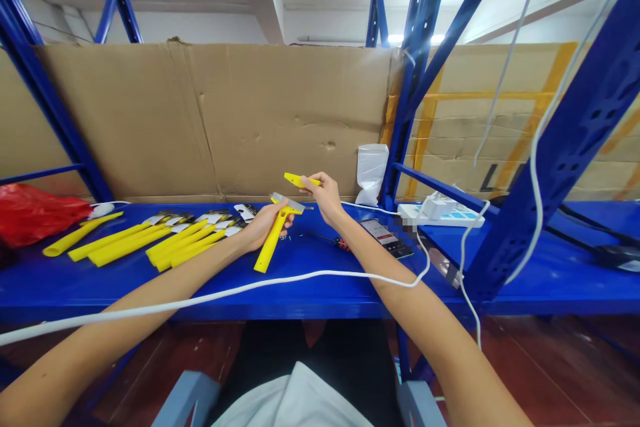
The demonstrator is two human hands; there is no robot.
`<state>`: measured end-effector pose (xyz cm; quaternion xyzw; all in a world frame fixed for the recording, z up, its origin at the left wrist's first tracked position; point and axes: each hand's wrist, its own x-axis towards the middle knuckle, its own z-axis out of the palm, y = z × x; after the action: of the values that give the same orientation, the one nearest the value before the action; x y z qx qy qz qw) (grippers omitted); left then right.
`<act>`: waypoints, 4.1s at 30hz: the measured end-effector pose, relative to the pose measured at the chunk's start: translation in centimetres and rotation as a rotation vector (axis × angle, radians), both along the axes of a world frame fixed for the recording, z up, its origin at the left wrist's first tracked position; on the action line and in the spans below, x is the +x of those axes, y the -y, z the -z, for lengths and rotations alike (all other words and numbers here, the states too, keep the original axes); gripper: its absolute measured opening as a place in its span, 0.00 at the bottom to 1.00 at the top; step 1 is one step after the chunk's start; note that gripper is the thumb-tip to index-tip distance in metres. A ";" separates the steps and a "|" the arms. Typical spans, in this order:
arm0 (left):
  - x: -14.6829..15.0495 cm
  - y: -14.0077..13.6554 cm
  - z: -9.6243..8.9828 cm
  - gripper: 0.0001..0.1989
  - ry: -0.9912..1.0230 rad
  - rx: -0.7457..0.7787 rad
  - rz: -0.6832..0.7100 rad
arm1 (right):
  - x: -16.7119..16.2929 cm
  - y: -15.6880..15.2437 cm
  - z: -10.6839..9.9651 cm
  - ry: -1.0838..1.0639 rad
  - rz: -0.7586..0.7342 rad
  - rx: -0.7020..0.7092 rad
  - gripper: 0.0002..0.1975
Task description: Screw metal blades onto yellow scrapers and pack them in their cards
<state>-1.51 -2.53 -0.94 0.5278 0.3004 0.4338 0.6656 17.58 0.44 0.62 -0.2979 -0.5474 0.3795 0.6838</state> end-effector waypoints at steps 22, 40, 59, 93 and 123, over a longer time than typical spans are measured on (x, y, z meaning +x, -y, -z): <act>-0.1 0.1 0.3 0.16 0.053 0.090 0.021 | -1.5 1.0 1.5 0.249 -0.002 -0.050 0.11; 0.0 0.2 0.4 0.17 0.073 0.093 0.030 | -1.2 0.9 1.3 0.235 -0.066 -0.058 0.14; -0.2 1.0 -0.5 0.28 0.174 0.204 0.118 | -1.0 2.5 -1.0 0.090 -0.261 -0.107 0.21; -0.8 0.4 -1.2 0.34 -0.075 0.361 0.046 | -1.6 2.9 -1.1 0.129 -0.114 0.019 0.18; -1.2 0.2 -1.2 0.33 -0.140 0.456 0.053 | -0.9 2.9 -1.5 0.216 -0.185 0.052 0.15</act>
<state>-2.76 -2.75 0.26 0.7009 0.2260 0.4351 0.5180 16.71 -2.49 2.15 -0.2675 -0.6525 0.3925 0.5905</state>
